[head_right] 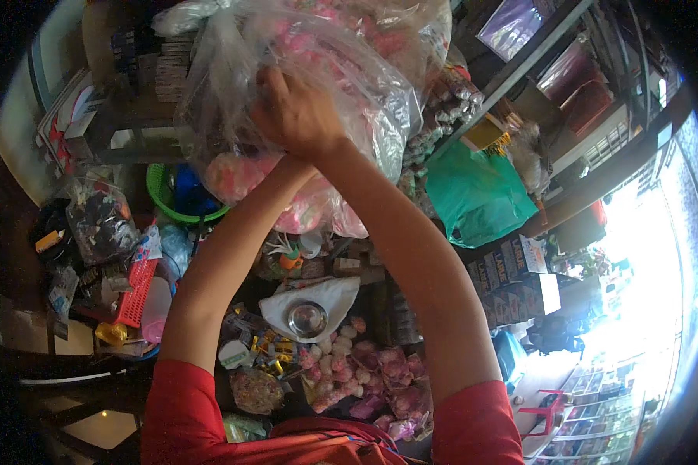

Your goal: Sort and pack small bags of colorful candy or snacks into a larger pink plastic bag in a storage area.

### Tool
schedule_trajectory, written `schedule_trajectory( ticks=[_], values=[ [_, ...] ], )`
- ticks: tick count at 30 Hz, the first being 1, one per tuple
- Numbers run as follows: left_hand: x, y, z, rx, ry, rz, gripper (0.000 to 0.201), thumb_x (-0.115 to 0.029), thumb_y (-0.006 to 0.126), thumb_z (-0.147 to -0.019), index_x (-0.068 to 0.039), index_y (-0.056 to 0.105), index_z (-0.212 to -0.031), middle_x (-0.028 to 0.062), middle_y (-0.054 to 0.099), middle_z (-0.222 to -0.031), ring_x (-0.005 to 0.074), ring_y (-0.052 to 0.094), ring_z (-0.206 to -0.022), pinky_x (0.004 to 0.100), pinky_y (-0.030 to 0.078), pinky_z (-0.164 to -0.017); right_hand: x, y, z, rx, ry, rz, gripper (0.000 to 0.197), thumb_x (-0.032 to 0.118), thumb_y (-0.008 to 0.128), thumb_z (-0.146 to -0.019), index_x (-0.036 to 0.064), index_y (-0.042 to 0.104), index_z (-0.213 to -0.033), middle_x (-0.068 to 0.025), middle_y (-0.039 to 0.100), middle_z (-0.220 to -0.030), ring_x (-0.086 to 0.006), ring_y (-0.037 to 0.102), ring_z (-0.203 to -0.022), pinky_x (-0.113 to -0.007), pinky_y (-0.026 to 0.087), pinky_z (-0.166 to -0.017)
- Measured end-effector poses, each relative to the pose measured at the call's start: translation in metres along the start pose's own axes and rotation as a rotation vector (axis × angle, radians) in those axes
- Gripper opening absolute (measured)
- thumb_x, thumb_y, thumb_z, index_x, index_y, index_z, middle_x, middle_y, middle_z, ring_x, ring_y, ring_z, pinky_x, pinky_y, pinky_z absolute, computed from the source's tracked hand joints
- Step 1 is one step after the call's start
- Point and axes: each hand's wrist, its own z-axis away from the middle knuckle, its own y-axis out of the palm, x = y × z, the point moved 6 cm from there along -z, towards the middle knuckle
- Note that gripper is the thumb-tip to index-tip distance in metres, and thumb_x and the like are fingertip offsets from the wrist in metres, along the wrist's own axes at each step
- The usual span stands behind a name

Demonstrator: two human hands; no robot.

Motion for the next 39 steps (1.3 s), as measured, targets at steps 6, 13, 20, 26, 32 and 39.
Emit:
schedule_trajectory(
  ticks=[6, 13, 20, 26, 32, 39],
  values=[
    [-0.024, 0.004, -0.002, -0.038, 0.007, -0.226, 0.036, -0.027, 0.058, -0.088, -0.007, 0.056, -0.117, 0.0123, 0.059, -0.107, 0.0297, 0.055, -0.101, 0.0404, 0.044, -0.091, 0.012, -0.025, 0.012, -0.312, -0.172, -0.112, 0.031, 0.011, 0.065, -0.084, 0.0058, 0.051, -0.11, -0.016, 0.063, -0.101, -0.036, 0.064, -0.089, -0.041, 0.054, -0.071],
    [-0.044, -0.005, -0.039, -0.059, -0.027, -0.311, 0.038, -0.028, 0.058, -0.088, -0.008, 0.057, -0.119, 0.0129, 0.06, -0.109, 0.0314, 0.055, -0.102, 0.0406, 0.044, -0.091, -0.057, -0.009, 0.013, 0.155, 0.345, 0.332, 0.036, 0.021, 0.058, -0.087, 0.0021, 0.051, -0.118, -0.0221, 0.06, -0.118, -0.0397, 0.063, -0.102, -0.046, 0.051, -0.088],
    [-0.045, -0.026, -0.011, 0.116, 0.114, -0.447, 0.043, -0.021, 0.073, -0.076, 0.0, 0.059, -0.111, 0.0206, 0.057, -0.111, 0.0382, 0.053, -0.108, 0.0445, 0.045, -0.092, -0.133, -0.028, 0.024, 0.729, 0.617, 0.992, 0.057, 0.036, 0.066, -0.084, 0.0031, 0.056, -0.13, -0.019, 0.048, -0.141, -0.0346, 0.048, -0.13, -0.042, 0.038, -0.108],
    [-0.045, -0.109, -0.019, -0.039, -0.063, -0.138, 0.048, -0.018, 0.075, -0.077, 0.001, 0.054, -0.115, 0.02, 0.056, -0.113, 0.0358, 0.061, -0.101, 0.0449, 0.053, -0.081, -0.146, -0.01, 0.008, 0.747, 0.381, 0.832, 0.107, 0.029, 0.095, -0.048, 0.0073, 0.04, -0.137, -0.0138, 0.051, -0.136, -0.0288, 0.042, -0.136, -0.039, 0.046, -0.104],
    [-0.077, -0.196, 0.009, -0.354, 0.03, 0.316, 0.051, -0.019, 0.081, -0.076, -0.002, 0.056, -0.117, 0.0162, 0.057, -0.109, 0.0327, 0.063, -0.096, 0.0387, 0.052, -0.083, -0.166, 0.0, 0.006, 0.649, 0.358, 0.869, 0.104, 0.031, 0.093, -0.052, 0.0104, 0.039, -0.138, -0.0132, 0.05, -0.136, -0.0298, 0.045, -0.132, -0.04, 0.046, -0.104],
    [-0.046, -0.221, 0.065, -0.425, -0.221, 0.73, 0.045, -0.018, 0.078, -0.082, -0.001, 0.056, -0.117, 0.0102, 0.055, -0.106, 0.0198, 0.06, -0.097, 0.0309, 0.048, -0.086, -0.181, -0.001, 0.006, 0.573, 0.355, 0.928, 0.101, 0.034, 0.09, -0.056, 0.014, 0.038, -0.14, -0.0125, 0.05, -0.137, -0.0311, 0.049, -0.128, -0.041, 0.046, -0.103]
  ],
)
